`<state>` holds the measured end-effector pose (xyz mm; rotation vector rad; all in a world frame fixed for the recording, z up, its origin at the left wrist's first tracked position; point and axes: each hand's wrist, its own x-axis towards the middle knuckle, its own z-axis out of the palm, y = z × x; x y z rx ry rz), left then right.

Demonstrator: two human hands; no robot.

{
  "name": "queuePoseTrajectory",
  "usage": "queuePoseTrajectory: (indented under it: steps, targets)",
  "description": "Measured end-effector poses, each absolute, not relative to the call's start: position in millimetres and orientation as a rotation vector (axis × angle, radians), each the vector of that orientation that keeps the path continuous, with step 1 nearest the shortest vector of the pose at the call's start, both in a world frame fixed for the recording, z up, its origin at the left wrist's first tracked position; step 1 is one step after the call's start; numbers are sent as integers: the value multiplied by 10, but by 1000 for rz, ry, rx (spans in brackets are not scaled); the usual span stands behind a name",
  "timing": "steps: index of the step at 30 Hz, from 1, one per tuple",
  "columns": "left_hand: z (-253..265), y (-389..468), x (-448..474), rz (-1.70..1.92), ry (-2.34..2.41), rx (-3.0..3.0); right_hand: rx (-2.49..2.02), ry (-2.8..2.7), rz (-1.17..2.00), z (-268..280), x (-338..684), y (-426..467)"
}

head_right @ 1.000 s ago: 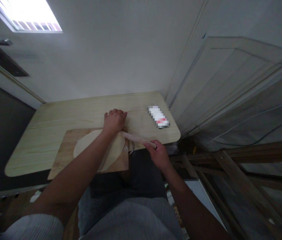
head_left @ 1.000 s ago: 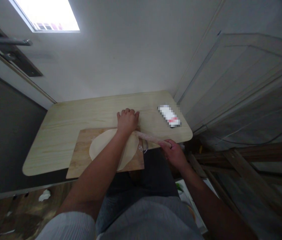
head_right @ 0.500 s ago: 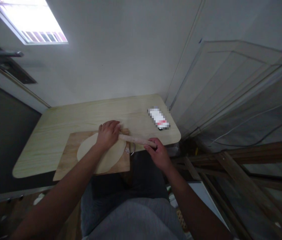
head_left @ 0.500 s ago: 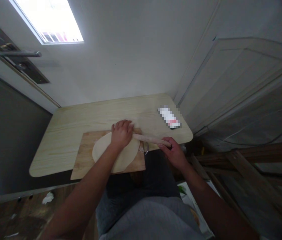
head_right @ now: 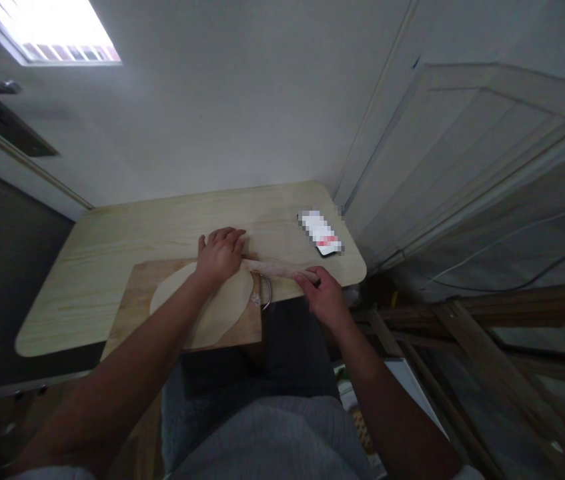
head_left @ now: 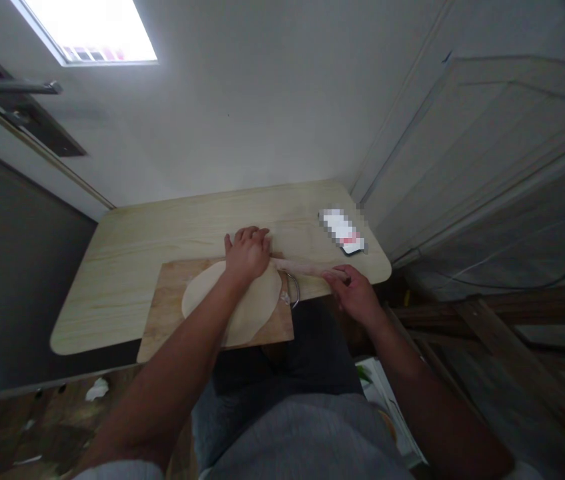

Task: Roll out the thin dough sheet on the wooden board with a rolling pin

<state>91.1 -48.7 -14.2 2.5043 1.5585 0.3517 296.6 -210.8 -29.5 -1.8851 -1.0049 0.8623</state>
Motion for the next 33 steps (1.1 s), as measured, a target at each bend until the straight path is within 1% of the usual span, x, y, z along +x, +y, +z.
queuePoseTrajectory:
  steps: [11,18,33]
  targets:
    - [-102,-498,912,373,1531,2501,-1954,-1054,829,-278,2952,-2140]
    - [-157,-755,716,391,1532,2573,-1959,-1277,636,-336,2904,-2362]
    - [-79,-1337,402,316,1597,2612,-1925,-1351,752,-248,2786,-2595]
